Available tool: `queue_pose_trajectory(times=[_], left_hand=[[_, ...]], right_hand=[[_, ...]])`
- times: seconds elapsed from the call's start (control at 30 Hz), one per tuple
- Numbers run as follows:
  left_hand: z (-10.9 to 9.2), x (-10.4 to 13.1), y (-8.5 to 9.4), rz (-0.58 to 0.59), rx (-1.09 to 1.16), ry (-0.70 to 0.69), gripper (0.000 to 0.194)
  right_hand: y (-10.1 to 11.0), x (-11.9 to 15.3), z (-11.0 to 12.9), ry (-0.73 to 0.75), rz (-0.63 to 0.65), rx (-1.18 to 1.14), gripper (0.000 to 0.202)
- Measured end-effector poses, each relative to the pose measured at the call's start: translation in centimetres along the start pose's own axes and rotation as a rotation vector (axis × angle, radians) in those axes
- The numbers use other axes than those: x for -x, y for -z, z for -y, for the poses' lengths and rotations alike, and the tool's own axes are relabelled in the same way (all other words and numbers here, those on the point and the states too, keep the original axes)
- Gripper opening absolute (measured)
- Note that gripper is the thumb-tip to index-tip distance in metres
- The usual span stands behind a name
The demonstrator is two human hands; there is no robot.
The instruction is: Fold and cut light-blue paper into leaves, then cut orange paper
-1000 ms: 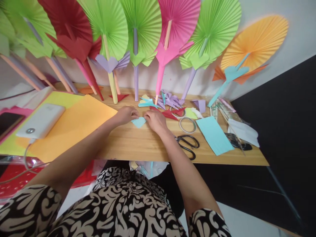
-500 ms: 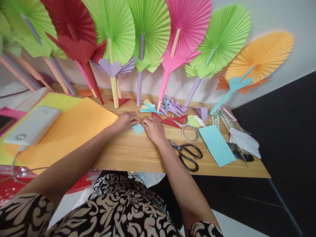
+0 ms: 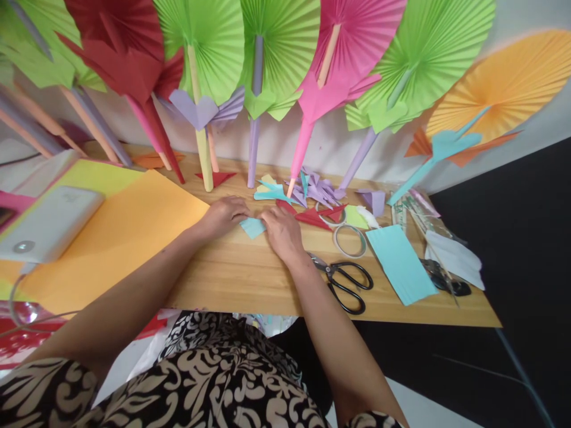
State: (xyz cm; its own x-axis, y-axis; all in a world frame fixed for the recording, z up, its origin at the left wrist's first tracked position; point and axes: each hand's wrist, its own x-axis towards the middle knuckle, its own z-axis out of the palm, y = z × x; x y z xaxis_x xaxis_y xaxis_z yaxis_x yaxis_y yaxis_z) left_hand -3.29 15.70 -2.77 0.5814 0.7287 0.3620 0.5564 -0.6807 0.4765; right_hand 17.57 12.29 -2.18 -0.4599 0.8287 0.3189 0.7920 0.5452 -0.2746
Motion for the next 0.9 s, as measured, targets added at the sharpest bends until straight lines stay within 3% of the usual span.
queue_pose_trajectory(times=[0.5, 0.9], left_hand=[[0.71, 0.39, -0.36, -0.093, 0.032, -0.12, 0.026], [0.59, 0.46, -0.31, -0.104, 0.011, -0.103, 0.029]], right_hand=[[0.02, 0.41, 0.0, 0.031, -0.012, 0.026, 0.028], [-0.11, 0.58, -0.01, 0.023, -0.042, 0.0, 0.03]])
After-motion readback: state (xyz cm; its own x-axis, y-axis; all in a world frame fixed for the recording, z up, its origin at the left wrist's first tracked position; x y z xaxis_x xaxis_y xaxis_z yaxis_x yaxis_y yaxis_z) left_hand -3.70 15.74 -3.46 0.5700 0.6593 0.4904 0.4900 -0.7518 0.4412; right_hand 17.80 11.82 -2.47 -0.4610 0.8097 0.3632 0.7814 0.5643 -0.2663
